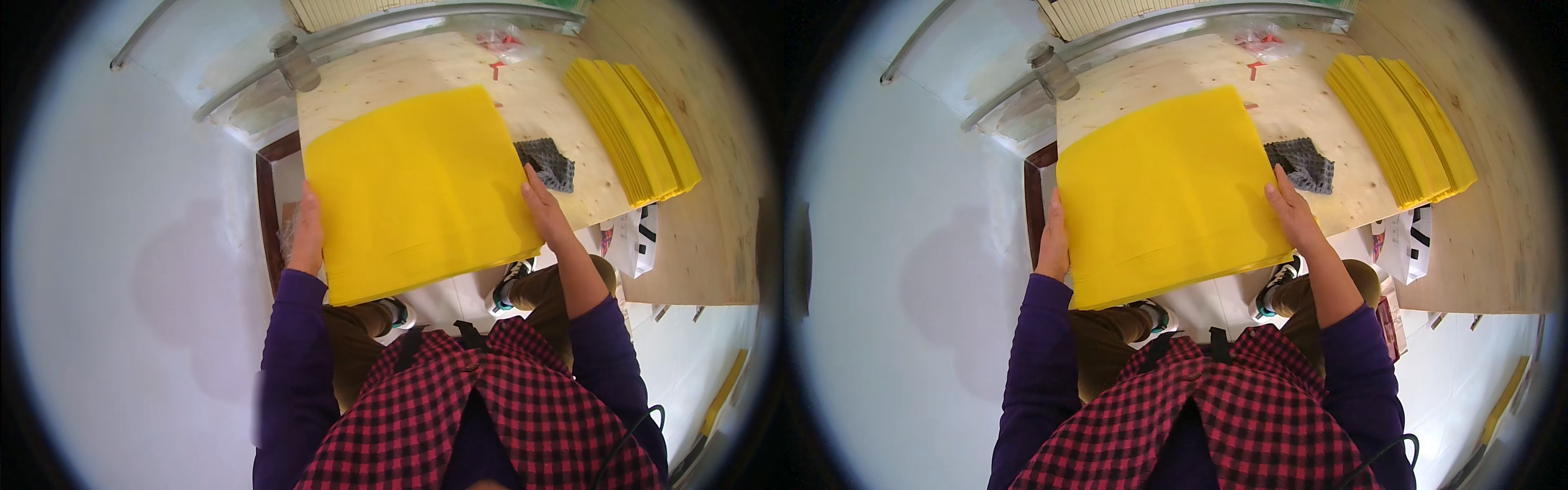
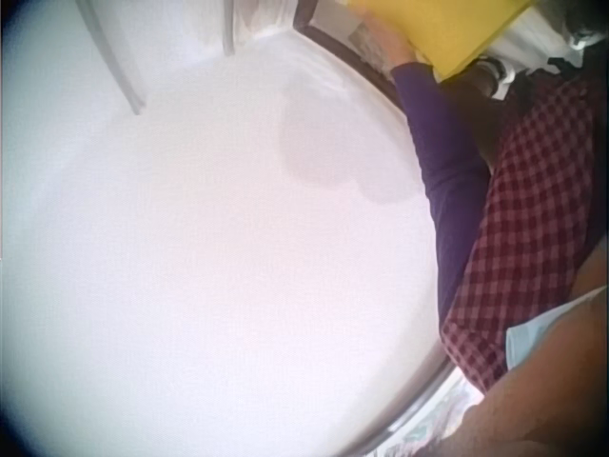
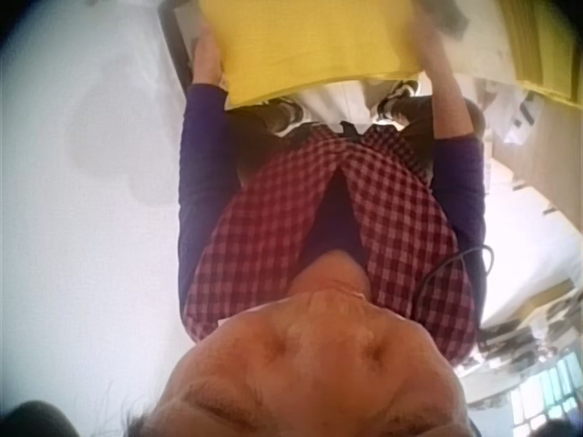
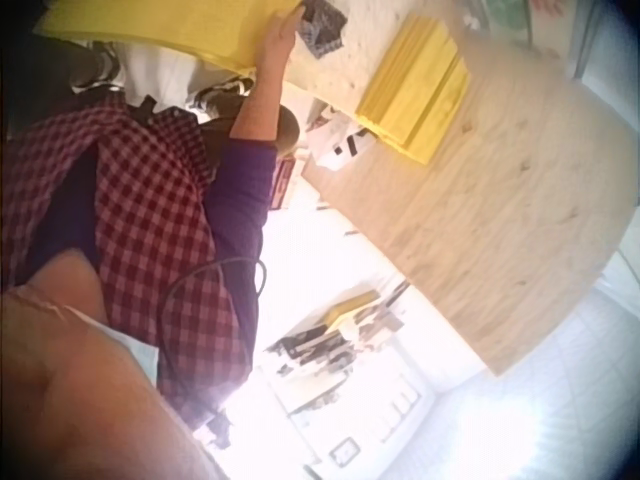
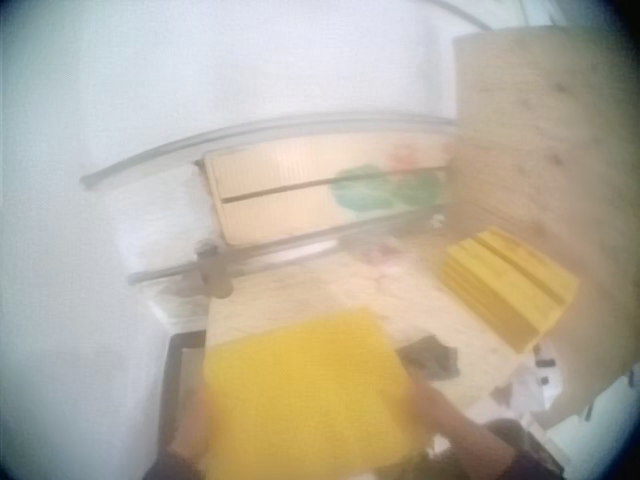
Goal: The person folds a yellow fabric sheet on a wooden table. They align the edges, fold the fabric in half, and smooth the crease with their hands. The folded piece is then placed on a stack of similar folded sheets.
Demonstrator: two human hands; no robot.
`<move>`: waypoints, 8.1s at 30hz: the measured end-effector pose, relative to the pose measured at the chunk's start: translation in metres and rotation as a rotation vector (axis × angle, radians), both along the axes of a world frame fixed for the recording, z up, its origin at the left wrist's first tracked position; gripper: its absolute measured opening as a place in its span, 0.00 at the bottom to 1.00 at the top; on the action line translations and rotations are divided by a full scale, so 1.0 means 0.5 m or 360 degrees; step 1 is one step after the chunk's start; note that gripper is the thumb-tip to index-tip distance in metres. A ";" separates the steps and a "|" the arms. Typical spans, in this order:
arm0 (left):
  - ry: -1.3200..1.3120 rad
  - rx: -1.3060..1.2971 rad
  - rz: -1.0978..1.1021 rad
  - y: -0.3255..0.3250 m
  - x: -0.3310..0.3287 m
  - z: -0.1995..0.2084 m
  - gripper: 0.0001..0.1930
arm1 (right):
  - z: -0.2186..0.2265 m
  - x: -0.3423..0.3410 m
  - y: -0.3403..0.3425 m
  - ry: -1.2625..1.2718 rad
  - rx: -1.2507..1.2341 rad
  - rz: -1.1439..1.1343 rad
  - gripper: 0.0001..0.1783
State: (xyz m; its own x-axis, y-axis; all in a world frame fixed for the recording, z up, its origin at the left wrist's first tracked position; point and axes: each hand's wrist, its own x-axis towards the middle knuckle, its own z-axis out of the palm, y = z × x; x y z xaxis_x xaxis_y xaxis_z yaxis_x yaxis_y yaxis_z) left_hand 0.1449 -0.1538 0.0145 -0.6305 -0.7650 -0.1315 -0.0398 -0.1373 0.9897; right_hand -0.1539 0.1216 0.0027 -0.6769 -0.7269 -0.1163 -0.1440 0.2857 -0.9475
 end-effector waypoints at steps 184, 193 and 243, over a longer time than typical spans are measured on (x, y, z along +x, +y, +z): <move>-0.0428 -0.1814 -0.1049 0.277 -0.257 0.077 0.26 | -0.076 0.018 0.183 -0.0300 -0.0652 -0.0521 0.11; -0.0429 -0.1795 -0.1038 0.297 -0.300 0.002 0.28 | -0.100 0.019 0.204 -0.0525 -0.0567 -0.0563 0.10; -0.0291 -0.1861 -0.0857 0.294 -0.293 -0.017 0.27 | 0.004 -0.174 0.091 0.0609 -0.0269 -0.0221 0.12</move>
State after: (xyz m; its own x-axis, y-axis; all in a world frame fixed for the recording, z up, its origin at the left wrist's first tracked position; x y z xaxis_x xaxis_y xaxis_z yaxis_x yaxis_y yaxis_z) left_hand -0.0015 -0.0069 0.0060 -0.9364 -0.1419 0.3211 0.0342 0.8733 0.4859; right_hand -0.2408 0.1672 0.0047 -0.7406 -0.6134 0.2743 -0.4647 0.1727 -0.8684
